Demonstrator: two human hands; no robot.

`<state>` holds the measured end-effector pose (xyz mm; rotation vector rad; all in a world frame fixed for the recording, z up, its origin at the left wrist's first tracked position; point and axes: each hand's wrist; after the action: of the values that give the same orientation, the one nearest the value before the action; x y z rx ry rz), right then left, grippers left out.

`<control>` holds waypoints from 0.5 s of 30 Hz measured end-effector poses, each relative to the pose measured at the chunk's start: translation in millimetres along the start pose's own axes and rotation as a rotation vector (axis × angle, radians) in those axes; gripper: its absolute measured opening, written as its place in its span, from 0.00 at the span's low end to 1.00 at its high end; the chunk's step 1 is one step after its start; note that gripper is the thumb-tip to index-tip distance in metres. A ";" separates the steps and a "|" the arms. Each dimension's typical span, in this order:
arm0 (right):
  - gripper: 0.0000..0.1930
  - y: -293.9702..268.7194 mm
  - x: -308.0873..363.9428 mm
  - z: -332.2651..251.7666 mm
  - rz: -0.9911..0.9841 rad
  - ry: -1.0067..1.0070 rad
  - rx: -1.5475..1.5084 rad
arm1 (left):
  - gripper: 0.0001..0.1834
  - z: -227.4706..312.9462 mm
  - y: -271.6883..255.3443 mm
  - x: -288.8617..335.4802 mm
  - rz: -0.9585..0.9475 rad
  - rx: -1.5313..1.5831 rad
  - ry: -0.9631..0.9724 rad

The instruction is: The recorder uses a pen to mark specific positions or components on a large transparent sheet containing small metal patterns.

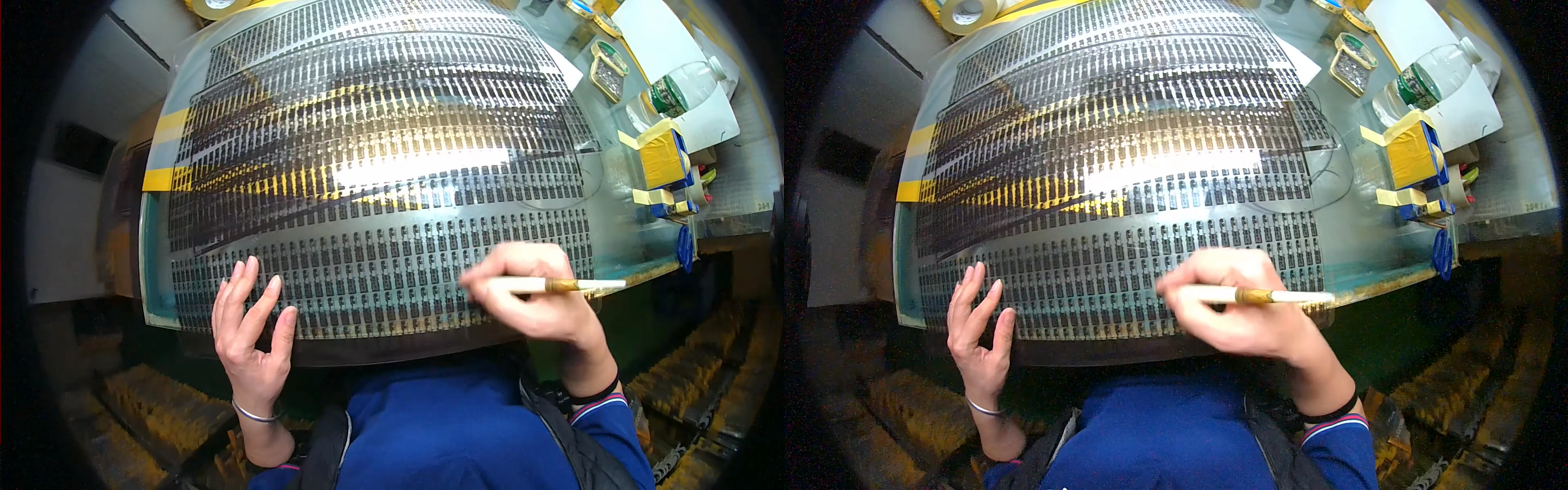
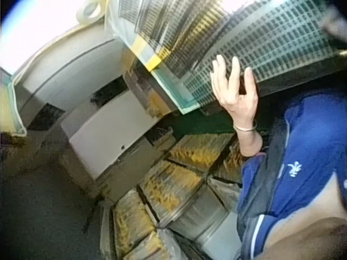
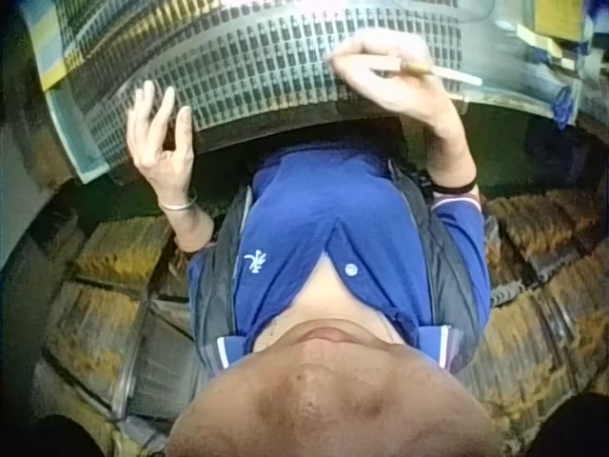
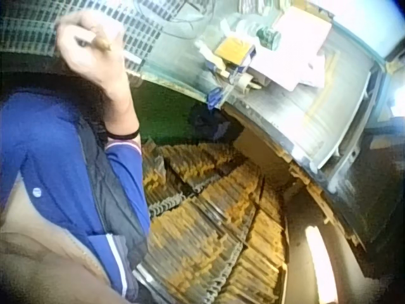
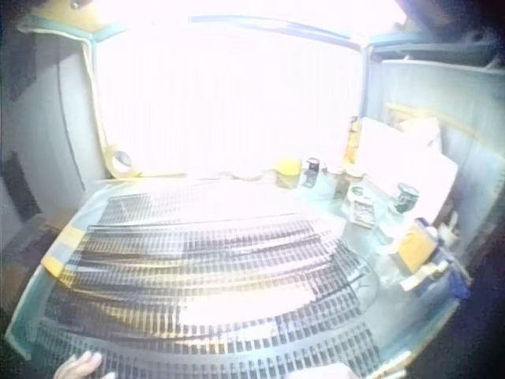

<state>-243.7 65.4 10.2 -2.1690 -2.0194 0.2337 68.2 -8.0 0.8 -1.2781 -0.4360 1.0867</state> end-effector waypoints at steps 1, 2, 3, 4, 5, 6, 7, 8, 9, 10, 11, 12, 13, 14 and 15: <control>0.06 -7.0 1.5 -1.2 -0.205 0.038 0.018 | 0.19 0.1 1.6 -0.2 0.002 0.018 -0.003; 0.06 -10.3 -0.5 3.5 -0.260 -0.074 0.043 | 0.19 0.0 2.9 -0.7 0.004 0.023 -0.005; 0.06 -11.2 1.6 -5.3 -0.228 0.090 -0.076 | 0.19 -0.6 3.6 -1.2 0.007 0.018 -0.009; 0.06 -15.2 2.7 -9.0 -0.117 0.137 -0.128 | 0.19 1.4 3.1 -4.3 0.004 0.022 -0.001; 0.07 -16.7 2.9 -10.3 -0.014 0.183 -0.177 | 0.19 1.5 3.3 -3.5 0.005 0.025 0.000; 0.09 -18.6 1.2 -11.4 0.097 0.154 -0.223 | 0.19 1.4 3.7 -2.9 0.011 0.028 -0.002; 0.12 -21.7 -1.9 -1.9 0.224 0.050 -0.266 | 0.19 1.1 3.7 -1.8 0.013 0.025 -0.010; 0.13 -25.0 -5.3 0.1 0.337 -0.033 -0.213 | 0.19 1.7 3.4 -2.4 0.016 0.026 -0.006; 0.14 -28.5 -8.6 1.6 0.450 -0.117 -0.158 | 0.19 2.3 3.1 -2.5 0.019 0.028 0.000; 0.14 -34.3 -11.0 5.0 0.475 -0.166 0.003 | 0.19 2.7 2.8 -2.3 0.021 0.029 -0.001; 0.14 -40.3 -11.3 8.5 0.501 -0.212 0.167 | 0.19 2.6 3.8 -2.1 0.021 0.027 -0.005; 0.13 -44.2 -10.3 10.0 0.467 -0.158 0.273 | 0.19 2.5 4.7 -1.9 0.022 0.024 -0.010; 0.13 -46.8 -11.8 24.0 0.439 -0.152 0.293 | 0.19 2.4 5.6 -2.0 0.022 0.029 -0.006; 0.13 -42.7 -11.3 27.7 0.362 -0.149 0.352 | 0.19 2.1 5.7 -2.1 0.026 0.022 -0.007; 0.13 -35.8 -11.4 27.9 0.284 -0.146 0.410 | 0.19 1.8 6.0 -2.2 0.031 0.015 -0.008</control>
<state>-285.6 56.9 -8.7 -2.2029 -1.5414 0.7885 63.3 -9.4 -3.5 -1.2714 -0.4146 1.1192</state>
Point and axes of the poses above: each hand's wrist, its own x-axis away from the middle knuckle, its own y-axis out of the palm, z = x × y, and after that the axes turned 4 degrees about -x, right-handed
